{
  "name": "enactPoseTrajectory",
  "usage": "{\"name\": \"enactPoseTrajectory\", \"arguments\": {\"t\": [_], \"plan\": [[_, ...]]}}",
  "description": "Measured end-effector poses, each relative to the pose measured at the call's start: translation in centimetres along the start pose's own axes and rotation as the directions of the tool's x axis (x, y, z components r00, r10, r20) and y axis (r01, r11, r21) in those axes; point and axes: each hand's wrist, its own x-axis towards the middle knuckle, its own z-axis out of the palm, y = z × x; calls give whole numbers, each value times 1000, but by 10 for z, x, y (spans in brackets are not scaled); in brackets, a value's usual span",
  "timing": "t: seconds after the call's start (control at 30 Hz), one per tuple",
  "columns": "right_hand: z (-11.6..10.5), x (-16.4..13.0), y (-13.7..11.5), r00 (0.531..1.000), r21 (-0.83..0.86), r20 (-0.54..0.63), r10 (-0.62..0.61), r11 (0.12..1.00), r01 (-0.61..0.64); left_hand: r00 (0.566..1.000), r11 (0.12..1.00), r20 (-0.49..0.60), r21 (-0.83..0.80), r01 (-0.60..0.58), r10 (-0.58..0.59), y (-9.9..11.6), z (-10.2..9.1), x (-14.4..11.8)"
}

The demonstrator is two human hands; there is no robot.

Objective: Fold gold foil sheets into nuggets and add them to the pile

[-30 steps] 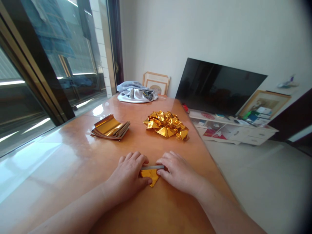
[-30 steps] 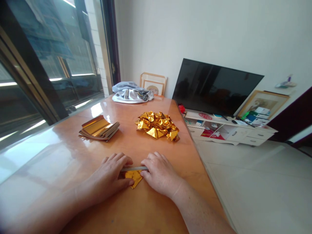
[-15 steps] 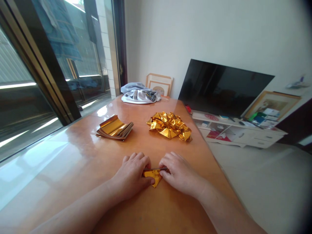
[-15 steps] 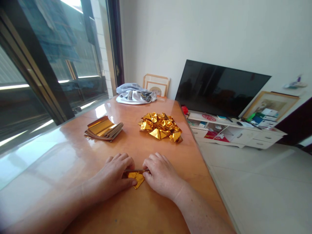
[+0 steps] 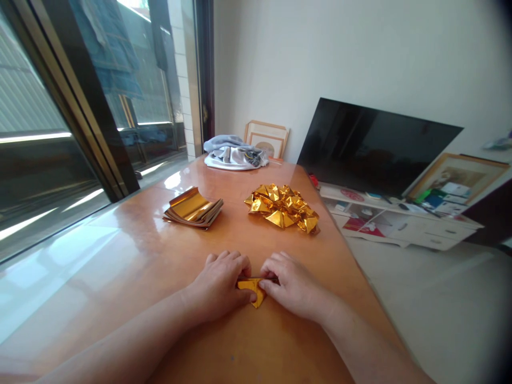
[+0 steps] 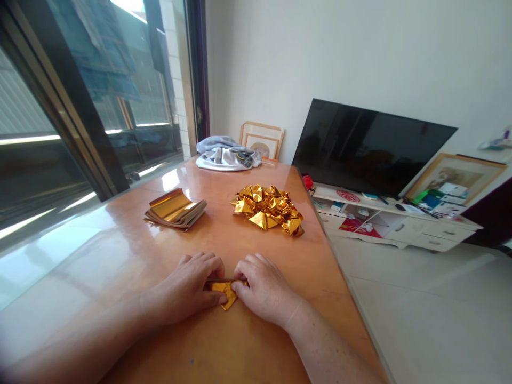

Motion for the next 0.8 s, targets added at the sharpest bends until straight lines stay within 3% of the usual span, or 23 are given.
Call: {"name": "enactPoseTrajectory", "arguments": {"t": [0.3, 0.8], "plan": [[3, 1, 3, 1000, 59, -4, 14, 998, -14, 999, 999, 5, -38, -36, 36, -7, -4, -2], [6, 2, 6, 1000, 115, 5, 29, 993, -30, 1000, 999, -17, -34, 26, -27, -6, 2, 3]]}}
